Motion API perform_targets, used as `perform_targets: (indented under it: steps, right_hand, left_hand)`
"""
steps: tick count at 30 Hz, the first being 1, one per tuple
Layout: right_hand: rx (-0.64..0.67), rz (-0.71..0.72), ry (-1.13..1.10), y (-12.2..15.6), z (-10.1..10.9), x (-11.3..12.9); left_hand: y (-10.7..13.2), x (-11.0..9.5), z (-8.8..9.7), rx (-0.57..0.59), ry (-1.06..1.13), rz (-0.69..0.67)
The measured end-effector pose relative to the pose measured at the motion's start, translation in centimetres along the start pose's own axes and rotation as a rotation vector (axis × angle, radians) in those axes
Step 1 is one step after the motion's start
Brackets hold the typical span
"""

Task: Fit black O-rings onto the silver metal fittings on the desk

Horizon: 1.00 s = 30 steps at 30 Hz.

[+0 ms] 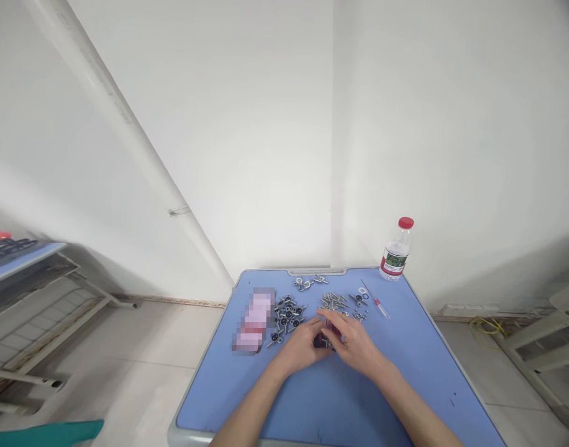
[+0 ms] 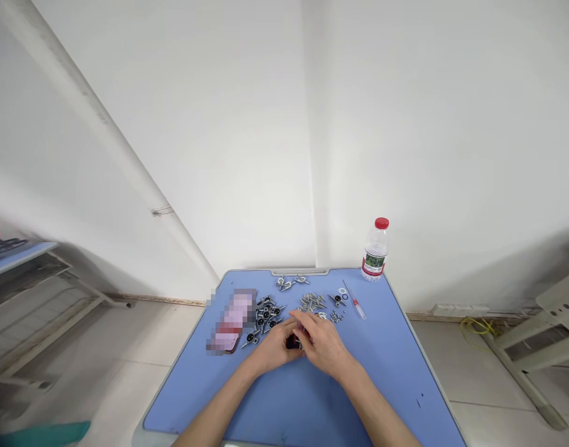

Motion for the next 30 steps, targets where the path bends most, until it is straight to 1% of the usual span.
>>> perform_targets:
  steps: [8, 12, 17, 20, 24, 30]
  right_hand:
    - [0.039, 0.008, 0.033, 0.09, -0.08, 0.18]
    - [0.047, 0.041, 0.067, 0.10, -0.10, 0.46]
    - [-0.009, 0.059, 0.098, 0.06, 0.12, 0.38]
    - [-0.051, 0.059, 0.082, -0.01, 0.25, 0.24]
    - [-0.095, 0.069, 0.055, -0.18, 0.45, 0.33]
    - [-0.068, 0.055, 0.000, -0.34, 0.81, 0.58]
  left_hand:
    - [-0.01, -0.03, -0.10, -0.016, 0.002, -0.010]
    - [0.08, 0.05, -0.12, -0.016, -0.030, 0.016]
    - [0.09, 0.12, -0.32, -0.031, -0.031, 0.015]
    - [0.04, 0.30, -0.41, -0.041, -0.035, 0.004]
    - [0.03, 0.53, -0.39, -0.026, -0.054, 0.009]
    - [-0.02, 0.54, -0.50, -0.029, -0.076, -0.007]
Point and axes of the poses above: each hand's wrist, its own y-axis away from the middle knuckle, its own z-axis out of the back of the hand, x = y × z, the point moved 1 cm from there along -y, towards the middle knuckle, and after that the axes turned 13 degrees about y, right-handed, at the moved point
